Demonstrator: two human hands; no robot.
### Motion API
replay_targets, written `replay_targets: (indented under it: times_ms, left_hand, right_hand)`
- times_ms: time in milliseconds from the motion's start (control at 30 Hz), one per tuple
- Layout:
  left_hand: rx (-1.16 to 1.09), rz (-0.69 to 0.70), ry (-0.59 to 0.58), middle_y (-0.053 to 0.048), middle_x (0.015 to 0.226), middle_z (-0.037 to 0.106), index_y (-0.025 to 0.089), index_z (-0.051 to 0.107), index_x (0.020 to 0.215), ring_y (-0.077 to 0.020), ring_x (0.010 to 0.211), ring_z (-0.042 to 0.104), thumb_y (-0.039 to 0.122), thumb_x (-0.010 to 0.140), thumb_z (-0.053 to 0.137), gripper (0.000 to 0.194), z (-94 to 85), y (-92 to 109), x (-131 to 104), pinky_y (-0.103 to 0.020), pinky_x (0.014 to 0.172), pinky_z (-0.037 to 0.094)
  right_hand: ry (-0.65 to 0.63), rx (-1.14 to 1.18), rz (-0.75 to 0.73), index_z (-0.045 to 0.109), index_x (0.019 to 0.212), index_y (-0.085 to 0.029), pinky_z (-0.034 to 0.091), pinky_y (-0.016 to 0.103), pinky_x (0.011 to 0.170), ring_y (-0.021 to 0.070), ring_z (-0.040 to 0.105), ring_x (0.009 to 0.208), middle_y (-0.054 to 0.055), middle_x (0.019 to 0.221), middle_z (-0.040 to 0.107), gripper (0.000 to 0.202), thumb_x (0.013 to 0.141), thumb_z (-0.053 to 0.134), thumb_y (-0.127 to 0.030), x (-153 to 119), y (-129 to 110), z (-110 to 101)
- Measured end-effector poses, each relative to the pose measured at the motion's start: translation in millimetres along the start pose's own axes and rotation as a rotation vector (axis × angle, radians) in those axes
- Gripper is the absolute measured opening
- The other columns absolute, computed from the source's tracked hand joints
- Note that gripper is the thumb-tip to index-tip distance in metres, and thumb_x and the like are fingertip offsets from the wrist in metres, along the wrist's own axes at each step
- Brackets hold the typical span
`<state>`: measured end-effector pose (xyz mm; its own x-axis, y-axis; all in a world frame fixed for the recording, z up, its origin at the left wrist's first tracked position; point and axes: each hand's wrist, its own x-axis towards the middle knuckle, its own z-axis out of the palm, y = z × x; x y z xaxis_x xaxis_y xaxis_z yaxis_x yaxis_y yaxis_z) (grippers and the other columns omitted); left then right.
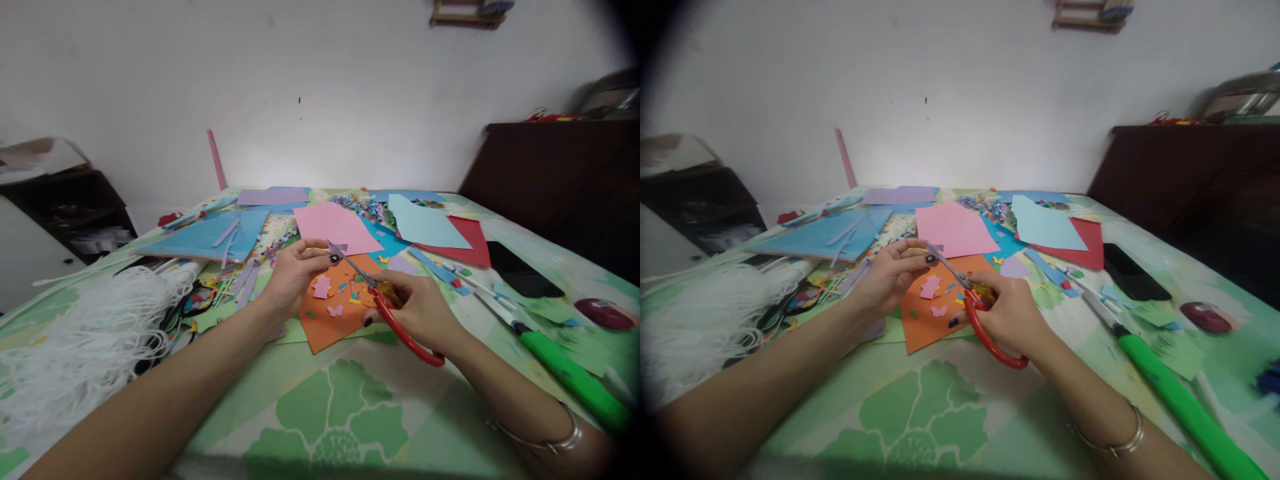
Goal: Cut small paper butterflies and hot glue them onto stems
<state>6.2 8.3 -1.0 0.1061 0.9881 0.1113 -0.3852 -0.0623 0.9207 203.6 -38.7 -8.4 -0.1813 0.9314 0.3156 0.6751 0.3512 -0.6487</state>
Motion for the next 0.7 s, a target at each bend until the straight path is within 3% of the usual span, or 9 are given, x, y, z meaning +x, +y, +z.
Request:
replay_targets:
  times_ms: [700]
  left_hand:
    - [-0.015, 0.01, 0.018, -0.003, 0.071, 0.071, 0.012, 0.06, 0.084, -0.0151, 0.069, 0.067, 0.007, 0.054, 0.076, 0.035, -0.2, 2.5, 0.5, -0.03, 0.075, 0.047]
  right_hand:
    - [-0.027, 0.018, 0.042, 0.072, 0.099, -0.017, 0.025, 0.025, 0.048, 0.0103, 0.029, 0.052, -0.005, 0.055, 0.039, 0.053, 0.057, 0.078, -0.049, 0.4, -2.2, -1.8]
